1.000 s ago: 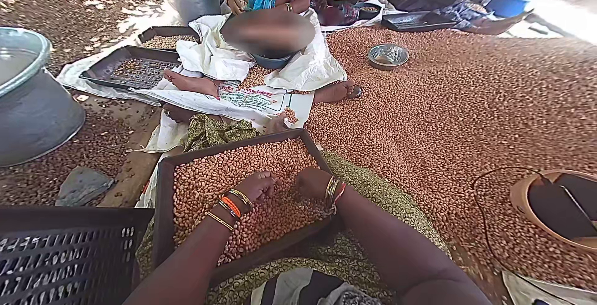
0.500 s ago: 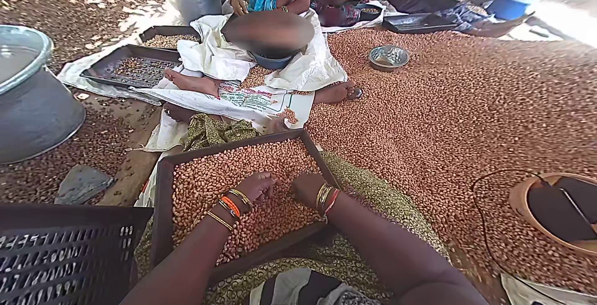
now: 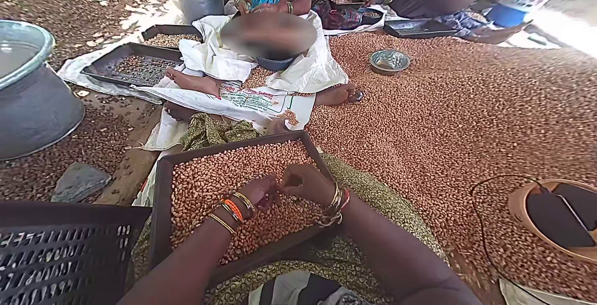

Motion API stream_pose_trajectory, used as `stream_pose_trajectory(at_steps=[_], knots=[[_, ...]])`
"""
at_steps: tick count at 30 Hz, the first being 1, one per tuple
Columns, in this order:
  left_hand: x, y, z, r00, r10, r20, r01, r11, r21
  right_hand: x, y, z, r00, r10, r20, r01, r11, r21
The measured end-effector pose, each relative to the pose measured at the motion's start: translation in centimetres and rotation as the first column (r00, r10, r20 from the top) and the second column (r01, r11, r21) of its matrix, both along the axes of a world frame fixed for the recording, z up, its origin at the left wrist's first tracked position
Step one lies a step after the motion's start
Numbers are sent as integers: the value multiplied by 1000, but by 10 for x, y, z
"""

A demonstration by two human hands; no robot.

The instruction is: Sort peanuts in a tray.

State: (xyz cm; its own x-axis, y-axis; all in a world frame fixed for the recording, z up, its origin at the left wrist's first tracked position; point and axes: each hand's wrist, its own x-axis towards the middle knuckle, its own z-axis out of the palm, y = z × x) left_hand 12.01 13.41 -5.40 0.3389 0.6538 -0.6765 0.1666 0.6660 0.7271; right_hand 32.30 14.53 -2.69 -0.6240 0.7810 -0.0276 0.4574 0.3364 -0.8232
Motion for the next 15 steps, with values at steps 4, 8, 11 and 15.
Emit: stream_pose_trajectory(at_steps=[4, 8, 11, 15], knots=[[0, -1, -3, 988, 45, 145, -42, 999, -22, 3, 6, -11, 999, -36, 39, 34, 999, 32], [-4, 4, 2, 996, 41, 78, -46, 997, 59, 3, 18, -17, 769, 159, 619, -160, 986, -55], [-5, 5, 4, 999, 39, 19, -40, 995, 89, -9, 13, -24, 624, 168, 763, -145, 985, -98], [-4, 4, 5, 1000, 12, 4, -12, 996, 93, -7, 18, -23, 635, 176, 752, -149, 983, -105]])
